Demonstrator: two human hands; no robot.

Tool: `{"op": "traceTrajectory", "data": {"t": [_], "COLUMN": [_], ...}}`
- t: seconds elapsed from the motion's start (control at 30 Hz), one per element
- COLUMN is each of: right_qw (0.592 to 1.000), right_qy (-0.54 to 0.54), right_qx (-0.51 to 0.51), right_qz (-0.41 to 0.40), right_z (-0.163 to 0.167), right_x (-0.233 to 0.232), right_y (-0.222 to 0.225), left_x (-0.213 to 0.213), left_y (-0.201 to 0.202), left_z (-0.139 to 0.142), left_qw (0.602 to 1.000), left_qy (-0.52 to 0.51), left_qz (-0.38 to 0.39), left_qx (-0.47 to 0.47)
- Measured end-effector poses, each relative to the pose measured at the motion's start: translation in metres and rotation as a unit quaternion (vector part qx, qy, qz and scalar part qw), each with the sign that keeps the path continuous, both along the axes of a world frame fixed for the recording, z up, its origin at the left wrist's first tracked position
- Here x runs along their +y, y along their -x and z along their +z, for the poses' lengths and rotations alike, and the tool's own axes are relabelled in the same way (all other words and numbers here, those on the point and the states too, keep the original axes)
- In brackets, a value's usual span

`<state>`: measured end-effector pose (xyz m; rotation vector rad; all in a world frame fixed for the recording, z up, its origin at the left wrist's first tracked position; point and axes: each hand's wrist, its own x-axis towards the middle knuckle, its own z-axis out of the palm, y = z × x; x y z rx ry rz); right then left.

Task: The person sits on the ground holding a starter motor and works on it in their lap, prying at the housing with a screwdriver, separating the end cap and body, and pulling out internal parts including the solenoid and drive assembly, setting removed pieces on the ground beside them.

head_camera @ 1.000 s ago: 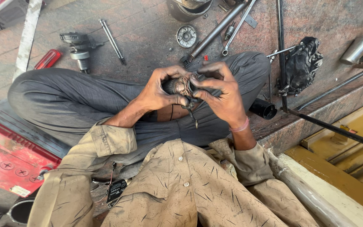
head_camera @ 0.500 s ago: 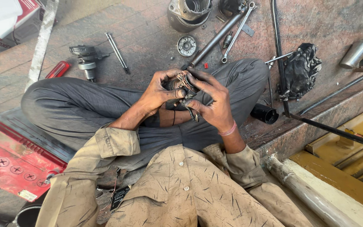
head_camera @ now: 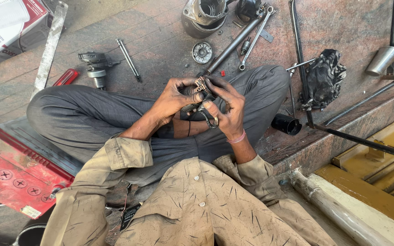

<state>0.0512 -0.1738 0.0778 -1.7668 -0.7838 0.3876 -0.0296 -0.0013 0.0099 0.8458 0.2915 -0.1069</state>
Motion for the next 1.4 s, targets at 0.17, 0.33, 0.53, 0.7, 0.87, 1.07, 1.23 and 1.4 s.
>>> {"op": "traceTrajectory", "data": {"t": [0.17,0.33,0.53,0.7,0.87,1.07,1.23,1.4], "right_qw": [0.996,0.991,0.986,0.997,0.830,0.691,0.630,0.608], "right_qy": [0.049,0.070,0.103,0.029,-0.158,-0.212,-0.263,-0.278], "right_qx": [-0.080,-0.117,-0.133,0.072,0.513,0.670,0.713,0.724], "right_qz": [-0.011,-0.008,0.000,-0.008,-0.152,-0.167,-0.157,-0.171], "right_z": [0.009,0.021,0.025,-0.002,-0.039,-0.051,-0.046,-0.039], "right_x": [0.003,0.011,0.009,-0.007,-0.025,-0.041,-0.039,-0.039], "right_y": [0.004,0.005,0.000,-0.014,-0.041,-0.043,-0.037,-0.037], "left_x": [0.001,-0.001,-0.003,-0.002,0.001,0.005,0.008,0.012], "left_y": [0.000,0.003,0.006,0.004,-0.001,0.004,0.002,0.004], "left_z": [-0.002,-0.009,-0.018,-0.019,-0.014,-0.011,-0.013,-0.009], "left_qw": [1.000,0.998,0.993,0.996,0.996,0.994,0.998,0.996], "left_qy": [0.025,0.055,0.116,0.092,0.071,0.084,0.066,0.089], "left_qz": [0.004,0.003,-0.002,-0.018,-0.050,-0.055,0.001,-0.009], "left_qx": [-0.002,-0.014,-0.006,-0.011,0.004,-0.045,-0.025,0.003]}}
